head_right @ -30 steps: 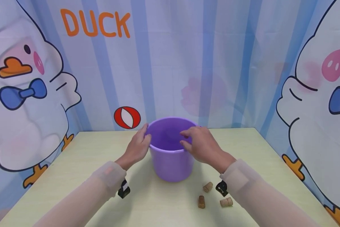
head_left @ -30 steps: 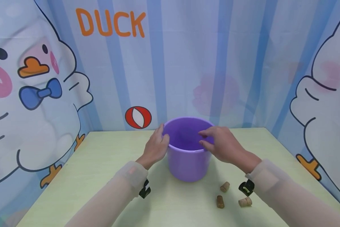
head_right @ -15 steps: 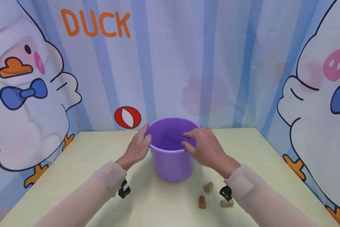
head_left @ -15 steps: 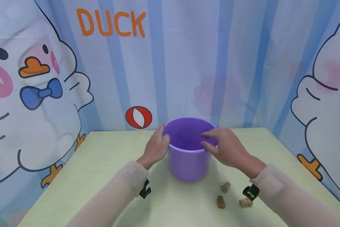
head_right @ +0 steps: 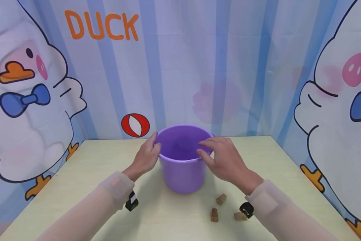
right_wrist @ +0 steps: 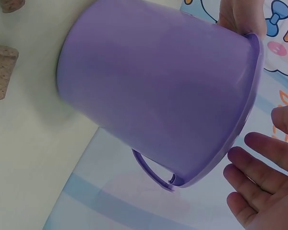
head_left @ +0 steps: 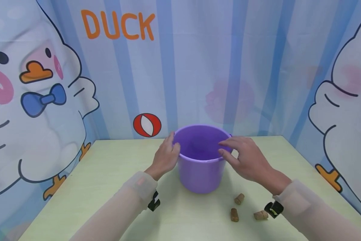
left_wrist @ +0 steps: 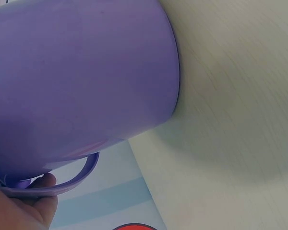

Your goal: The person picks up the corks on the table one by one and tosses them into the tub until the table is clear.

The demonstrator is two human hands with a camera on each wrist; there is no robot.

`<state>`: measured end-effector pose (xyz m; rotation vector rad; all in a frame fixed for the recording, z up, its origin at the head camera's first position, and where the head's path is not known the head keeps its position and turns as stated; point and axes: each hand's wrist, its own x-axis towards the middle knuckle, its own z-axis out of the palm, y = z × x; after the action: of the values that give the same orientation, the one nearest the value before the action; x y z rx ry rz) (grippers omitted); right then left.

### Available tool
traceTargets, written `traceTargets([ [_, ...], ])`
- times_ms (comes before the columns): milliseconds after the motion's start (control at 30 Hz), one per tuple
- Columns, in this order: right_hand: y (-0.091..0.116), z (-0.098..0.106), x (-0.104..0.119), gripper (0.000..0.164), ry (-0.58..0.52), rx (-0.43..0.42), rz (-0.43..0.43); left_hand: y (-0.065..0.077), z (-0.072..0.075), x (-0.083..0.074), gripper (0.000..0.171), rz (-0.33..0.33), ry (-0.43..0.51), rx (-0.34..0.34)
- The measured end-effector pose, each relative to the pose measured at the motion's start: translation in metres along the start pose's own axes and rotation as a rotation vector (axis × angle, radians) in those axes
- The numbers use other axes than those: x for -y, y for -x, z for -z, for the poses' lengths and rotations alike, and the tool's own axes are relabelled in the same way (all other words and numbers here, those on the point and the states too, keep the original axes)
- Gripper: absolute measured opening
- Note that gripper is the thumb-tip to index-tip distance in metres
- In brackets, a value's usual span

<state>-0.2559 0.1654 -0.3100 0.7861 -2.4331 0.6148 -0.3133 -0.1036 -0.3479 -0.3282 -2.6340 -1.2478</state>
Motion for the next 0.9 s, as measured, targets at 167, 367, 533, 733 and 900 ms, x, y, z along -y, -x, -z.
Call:
traceTargets([
  [167,0.005,0.002,-0.002,0.031,0.007,-0.006,0.007,0.000,0.000,0.000,0.067,0.002,-0.003,-0.002],
  [367,0.011,0.004,-0.002,0.034,-0.001,-0.021,0.019,0.000,0.001,0.000,0.066,-0.001,-0.005,-0.004],
  [533,0.017,0.004,-0.005,0.034,-0.020,-0.033,0.022,-0.001,0.000,0.000,0.066,0.000,-0.002,-0.003],
  [733,0.023,0.003,-0.009,0.035,-0.028,-0.074,0.036,-0.001,0.000,0.000,0.067,0.009,-0.004,0.001],
  [900,0.029,0.001,-0.012,0.036,-0.034,-0.093,0.036,-0.001,-0.001,0.001,0.068,0.003,-0.003,-0.002],
])
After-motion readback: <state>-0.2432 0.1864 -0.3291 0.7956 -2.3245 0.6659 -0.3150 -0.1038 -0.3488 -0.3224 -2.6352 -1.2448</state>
